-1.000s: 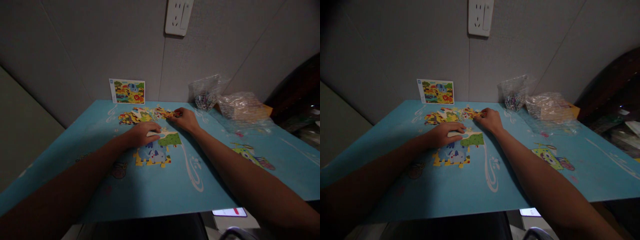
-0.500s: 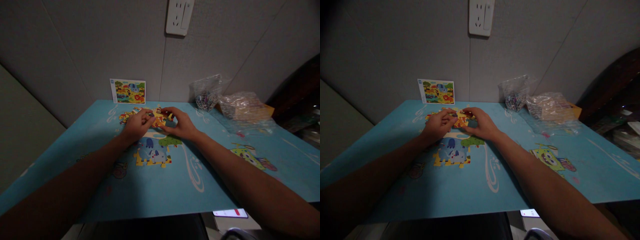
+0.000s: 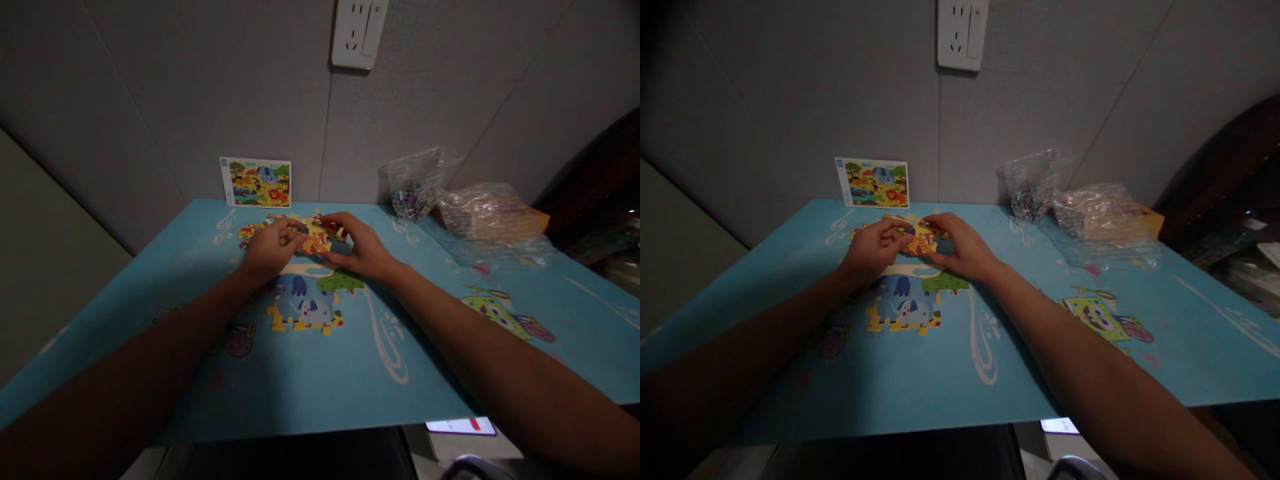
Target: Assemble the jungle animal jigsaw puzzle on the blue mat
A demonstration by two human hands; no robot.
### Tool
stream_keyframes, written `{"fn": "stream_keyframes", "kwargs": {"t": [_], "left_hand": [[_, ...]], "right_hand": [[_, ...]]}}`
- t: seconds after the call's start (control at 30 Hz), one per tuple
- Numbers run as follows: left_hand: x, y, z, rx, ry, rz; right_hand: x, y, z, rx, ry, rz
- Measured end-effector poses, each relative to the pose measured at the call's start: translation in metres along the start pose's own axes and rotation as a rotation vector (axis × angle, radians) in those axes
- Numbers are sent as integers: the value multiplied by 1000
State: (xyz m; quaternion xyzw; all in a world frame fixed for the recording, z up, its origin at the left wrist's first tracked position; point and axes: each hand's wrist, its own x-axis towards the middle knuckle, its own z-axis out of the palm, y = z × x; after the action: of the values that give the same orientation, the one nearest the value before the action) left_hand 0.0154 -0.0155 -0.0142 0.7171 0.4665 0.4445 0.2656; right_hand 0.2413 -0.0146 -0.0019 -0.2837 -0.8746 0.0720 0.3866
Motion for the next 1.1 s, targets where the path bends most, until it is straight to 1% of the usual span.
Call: {"fn": "stream_keyframes", "kwargs": {"t": [0.13, 0.3, 0.47, 0.57, 0.63, 0.73, 0.83, 0.9, 0.97, 1.0, 1.1], "left_hand": [[-1, 6, -1, 6, 19, -26], [-3, 12, -3, 45, 49, -65], [-4, 9, -2, 13, 21, -79], [-5, 11, 0, -55, 36, -130], [-4, 14, -1, -107, 85, -192], [0, 16, -4, -127, 204, -282], [4, 13, -9, -108, 335, -334], [5, 11, -10, -102, 380, -357], [4, 13, -8, -100, 357, -360], [2, 15, -7, -109, 313, -349], [-4, 24, -1, -201, 80, -278]], "right_hand": [[-1, 1, 0, 7, -6, -4], [-1, 0, 0, 3, -27, 32], [0, -2, 1, 0, -44, 47], [0, -1, 0, 5, -52, 75], [-1, 0, 0, 0, -45, 91], [-2, 1, -1, -24, -24, 103], [-1, 2, -2, -37, -9, 106], [-1, 1, -3, -41, 6, 100], [0, -1, -3, -49, 36, 81], [0, -2, -3, -52, 53, 70], [1, -5, 0, -49, 81, 39]]}}
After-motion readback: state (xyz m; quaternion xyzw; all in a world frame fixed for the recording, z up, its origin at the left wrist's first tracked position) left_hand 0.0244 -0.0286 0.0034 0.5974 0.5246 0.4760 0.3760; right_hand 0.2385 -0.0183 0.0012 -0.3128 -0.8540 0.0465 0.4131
